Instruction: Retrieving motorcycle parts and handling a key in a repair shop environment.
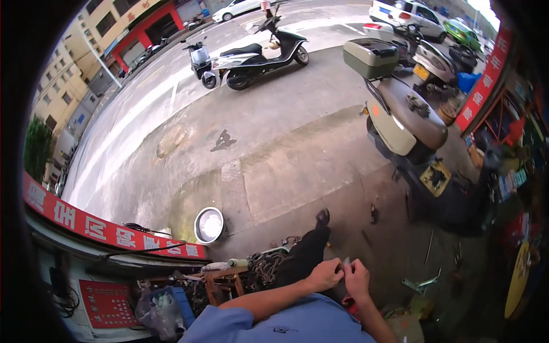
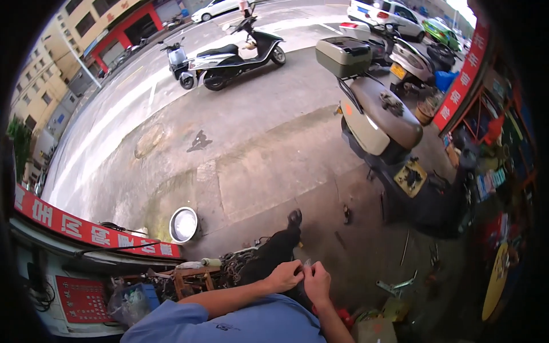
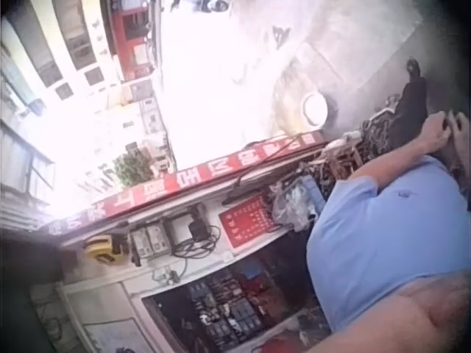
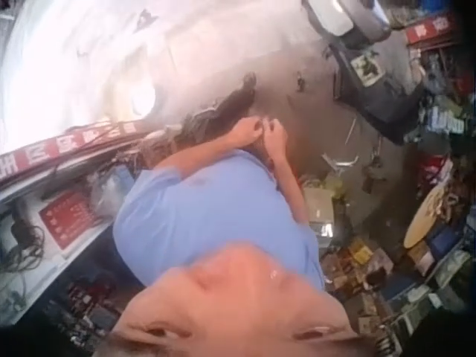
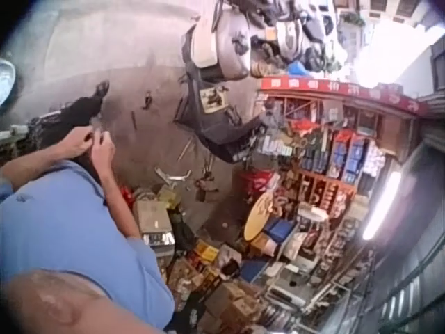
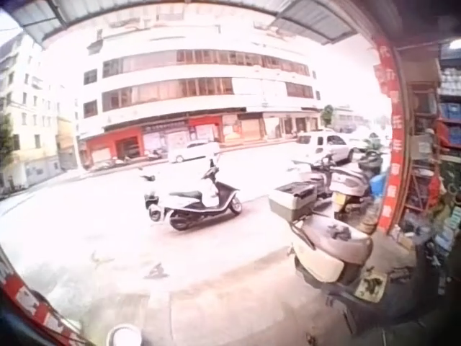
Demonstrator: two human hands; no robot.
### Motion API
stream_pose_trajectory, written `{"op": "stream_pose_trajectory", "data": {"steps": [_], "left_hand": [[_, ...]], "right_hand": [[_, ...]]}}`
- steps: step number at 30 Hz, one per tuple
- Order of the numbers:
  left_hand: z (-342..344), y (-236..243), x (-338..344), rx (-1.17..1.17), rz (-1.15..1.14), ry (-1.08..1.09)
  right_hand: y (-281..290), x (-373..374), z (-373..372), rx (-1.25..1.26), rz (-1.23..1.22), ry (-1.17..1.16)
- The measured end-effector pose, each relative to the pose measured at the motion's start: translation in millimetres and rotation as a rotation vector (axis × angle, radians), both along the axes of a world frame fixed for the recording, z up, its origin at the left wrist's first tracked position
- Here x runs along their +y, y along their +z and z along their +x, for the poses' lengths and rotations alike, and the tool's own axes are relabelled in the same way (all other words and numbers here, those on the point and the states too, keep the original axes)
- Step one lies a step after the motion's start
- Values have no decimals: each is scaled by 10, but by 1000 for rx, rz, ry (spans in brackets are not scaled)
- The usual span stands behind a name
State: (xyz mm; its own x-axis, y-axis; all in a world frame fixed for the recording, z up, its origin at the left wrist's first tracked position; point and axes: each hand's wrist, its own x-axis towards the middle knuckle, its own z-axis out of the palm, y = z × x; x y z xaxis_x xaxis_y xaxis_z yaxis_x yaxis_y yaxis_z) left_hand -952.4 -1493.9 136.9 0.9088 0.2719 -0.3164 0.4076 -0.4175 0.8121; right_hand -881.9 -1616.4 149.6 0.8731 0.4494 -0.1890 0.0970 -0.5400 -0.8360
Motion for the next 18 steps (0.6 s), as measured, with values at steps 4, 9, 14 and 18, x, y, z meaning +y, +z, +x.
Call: {"op": "stream_pose_trajectory", "data": {"steps": [4, 9, 14, 18], "left_hand": [[938, -332, 834, -24, -147, 63], [2189, -643, 2381, -146, -75, 225], [2930, -446, 3280, -181, -84, 390], [3484, -354, 3889, -105, -97, 479]], "right_hand": [[-328, 889, 896, -95, -95, 75], [-525, 2494, 2203, -73, -53, 184], [-152, 3469, 3029, 0, -27, 315], [-175, 4042, 3623, -56, 28, 357]]}}
